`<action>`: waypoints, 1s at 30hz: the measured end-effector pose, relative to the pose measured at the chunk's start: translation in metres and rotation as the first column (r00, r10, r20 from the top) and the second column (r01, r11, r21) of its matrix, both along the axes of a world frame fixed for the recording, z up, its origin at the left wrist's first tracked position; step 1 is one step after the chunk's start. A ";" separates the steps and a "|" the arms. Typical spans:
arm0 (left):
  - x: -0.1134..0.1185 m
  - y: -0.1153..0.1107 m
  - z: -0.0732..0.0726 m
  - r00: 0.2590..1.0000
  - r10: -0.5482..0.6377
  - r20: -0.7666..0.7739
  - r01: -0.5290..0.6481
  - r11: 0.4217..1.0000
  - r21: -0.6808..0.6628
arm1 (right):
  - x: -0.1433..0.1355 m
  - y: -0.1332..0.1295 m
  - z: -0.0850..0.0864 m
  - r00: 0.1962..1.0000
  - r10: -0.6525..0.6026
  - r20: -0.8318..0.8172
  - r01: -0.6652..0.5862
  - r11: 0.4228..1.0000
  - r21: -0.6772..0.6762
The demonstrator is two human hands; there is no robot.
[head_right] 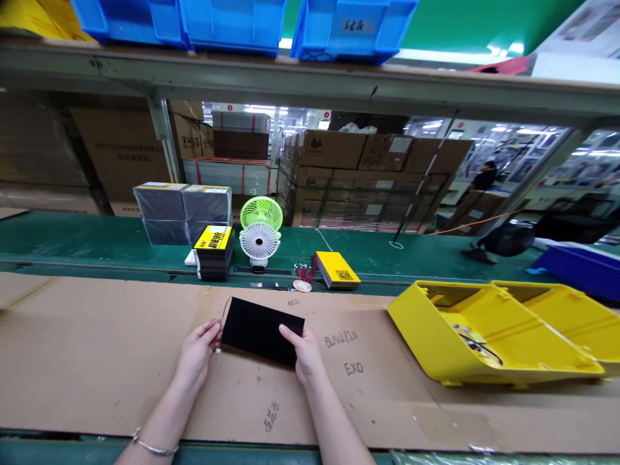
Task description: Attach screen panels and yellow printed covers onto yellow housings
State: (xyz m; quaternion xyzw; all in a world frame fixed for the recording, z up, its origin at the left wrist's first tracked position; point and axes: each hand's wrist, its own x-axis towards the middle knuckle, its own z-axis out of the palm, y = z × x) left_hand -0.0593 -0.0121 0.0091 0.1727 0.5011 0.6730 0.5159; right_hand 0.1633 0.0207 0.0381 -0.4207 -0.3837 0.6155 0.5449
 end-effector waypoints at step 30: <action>-0.133 -0.108 0.026 0.831 0.020 -0.555 -0.070 0.995 -0.068 | -0.015 -0.003 -0.006 0.876 -0.011 0.482 -0.155 0.940 0.304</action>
